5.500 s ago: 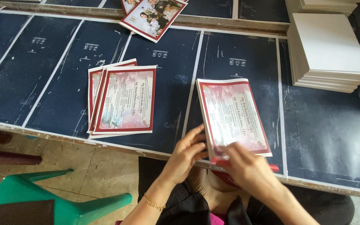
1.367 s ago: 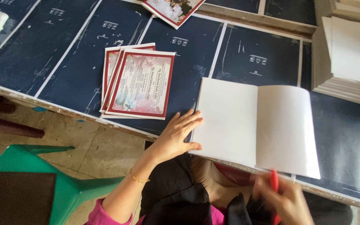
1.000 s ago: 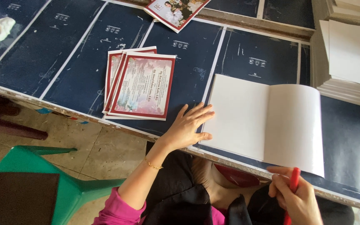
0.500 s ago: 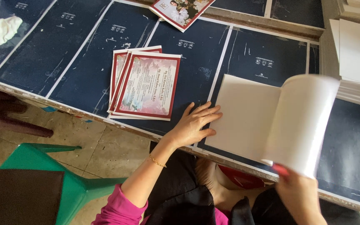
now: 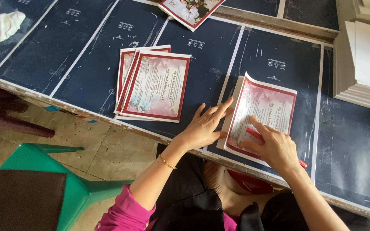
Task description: Folding and creasing printed invitation cards using a hand tool on a production table.
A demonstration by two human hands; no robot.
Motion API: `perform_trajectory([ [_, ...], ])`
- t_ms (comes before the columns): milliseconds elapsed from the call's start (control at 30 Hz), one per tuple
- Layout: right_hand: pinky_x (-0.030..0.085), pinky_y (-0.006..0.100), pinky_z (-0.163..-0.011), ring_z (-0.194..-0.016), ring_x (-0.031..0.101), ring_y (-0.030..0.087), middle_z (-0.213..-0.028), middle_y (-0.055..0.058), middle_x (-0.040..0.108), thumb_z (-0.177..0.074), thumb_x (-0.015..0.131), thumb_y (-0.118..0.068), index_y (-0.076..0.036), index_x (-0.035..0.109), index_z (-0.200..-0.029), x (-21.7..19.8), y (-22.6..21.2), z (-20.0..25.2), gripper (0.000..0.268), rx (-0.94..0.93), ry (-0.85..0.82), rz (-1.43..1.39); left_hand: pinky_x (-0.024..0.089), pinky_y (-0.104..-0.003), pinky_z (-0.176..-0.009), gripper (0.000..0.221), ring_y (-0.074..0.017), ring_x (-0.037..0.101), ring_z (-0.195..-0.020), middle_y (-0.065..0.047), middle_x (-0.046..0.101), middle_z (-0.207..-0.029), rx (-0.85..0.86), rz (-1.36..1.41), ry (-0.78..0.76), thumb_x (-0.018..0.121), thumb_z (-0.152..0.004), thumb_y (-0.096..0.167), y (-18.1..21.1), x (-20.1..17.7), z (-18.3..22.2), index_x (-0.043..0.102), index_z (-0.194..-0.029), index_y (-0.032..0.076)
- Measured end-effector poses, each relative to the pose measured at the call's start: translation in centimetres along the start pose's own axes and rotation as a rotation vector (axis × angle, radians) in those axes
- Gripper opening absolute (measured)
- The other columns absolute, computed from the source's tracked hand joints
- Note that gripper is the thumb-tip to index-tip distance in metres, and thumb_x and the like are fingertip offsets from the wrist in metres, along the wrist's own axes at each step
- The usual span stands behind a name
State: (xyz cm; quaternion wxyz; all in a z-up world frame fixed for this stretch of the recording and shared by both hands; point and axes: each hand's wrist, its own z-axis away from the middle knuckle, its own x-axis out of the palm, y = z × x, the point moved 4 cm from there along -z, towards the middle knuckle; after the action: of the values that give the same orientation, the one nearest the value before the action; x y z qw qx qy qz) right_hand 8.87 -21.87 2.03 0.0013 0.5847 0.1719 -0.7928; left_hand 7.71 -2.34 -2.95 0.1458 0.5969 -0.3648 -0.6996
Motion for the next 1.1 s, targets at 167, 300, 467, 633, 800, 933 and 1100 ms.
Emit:
perform_trajectory([
  [167,0.061,0.042,-0.082,-0.106,0.072,0.036,-0.125,0.010,0.070,-0.079,0.073,-0.054,-0.025,0.056,-0.143,-0.6,-0.9,0.4,0.072,-0.016,0.014,0.020,0.007,-0.064,-0.118,0.072,-0.0295,0.030,-0.149,-0.013,0.054,-0.147,0.052,-0.026,-0.033,0.050,-0.101,0.011,1.6,-1.4,0.7,0.012,-0.160,0.027],
  [300,0.061,0.042,-0.082,-0.107,0.072,0.035,-0.124,0.010,0.071,-0.080,0.073,-0.054,-0.024,0.056,-0.143,-1.0,-1.2,0.5,0.072,-0.029,0.018,0.045,0.005,-0.067,-0.117,0.051,-0.0361,0.029,-0.149,-0.018,0.052,-0.149,0.078,0.030,-0.057,0.032,-0.108,0.038,1.5,-2.1,0.8,0.027,-0.156,0.023],
  [467,0.061,0.046,-0.084,-0.109,0.070,0.035,-0.127,0.009,0.069,-0.079,0.072,-0.057,-0.025,0.052,-0.146,-0.5,-0.9,0.2,0.077,-0.028,-0.002,0.068,0.008,-0.068,-0.117,0.077,-0.0340,0.023,-0.151,-0.013,0.042,-0.156,0.134,-0.108,-0.123,0.064,-0.089,0.056,-0.2,-0.6,0.0,0.036,-0.153,0.022],
  [633,0.061,0.046,-0.084,-0.109,0.070,0.036,-0.126,0.009,0.069,-0.077,0.072,-0.059,-0.024,0.053,-0.145,-0.6,-1.0,0.1,0.078,-0.027,0.004,0.047,0.007,-0.068,-0.117,0.080,-0.0321,0.021,-0.152,-0.012,0.039,-0.158,0.125,-0.116,-0.145,0.063,-0.089,0.058,-0.5,-0.4,-0.1,0.035,-0.154,0.022],
  [800,0.061,0.047,-0.084,-0.108,0.070,0.036,-0.126,0.009,0.069,-0.078,0.071,-0.059,-0.024,0.052,-0.145,-0.1,-0.6,0.1,0.078,-0.033,0.010,0.053,0.005,-0.067,-0.118,0.081,-0.0314,0.020,-0.152,-0.011,0.037,-0.160,0.134,-0.121,-0.158,0.062,-0.089,0.058,-0.5,-0.4,0.1,0.035,-0.154,0.019],
  [933,0.060,0.048,-0.084,-0.105,0.071,0.034,-0.122,0.006,0.070,-0.075,0.070,-0.065,-0.025,0.053,-0.144,0.6,-0.2,0.0,0.082,-0.070,0.039,0.078,0.003,-0.066,-0.119,0.085,-0.0307,0.016,-0.153,-0.011,0.034,-0.161,0.130,-0.128,-0.189,0.060,-0.088,0.062,-0.7,-0.2,0.1,0.031,-0.156,0.021],
  [1100,0.059,0.050,-0.076,-0.094,0.071,0.035,-0.108,0.008,0.070,-0.074,0.076,-0.054,-0.017,0.061,-0.134,2.5,1.1,0.0,0.072,-0.212,0.226,0.021,0.001,-0.065,-0.119,0.085,-0.0304,0.013,-0.154,-0.013,0.031,-0.162,0.139,-0.120,-0.189,0.058,-0.088,0.063,-0.2,-0.6,0.2,0.029,-0.157,0.021],
])
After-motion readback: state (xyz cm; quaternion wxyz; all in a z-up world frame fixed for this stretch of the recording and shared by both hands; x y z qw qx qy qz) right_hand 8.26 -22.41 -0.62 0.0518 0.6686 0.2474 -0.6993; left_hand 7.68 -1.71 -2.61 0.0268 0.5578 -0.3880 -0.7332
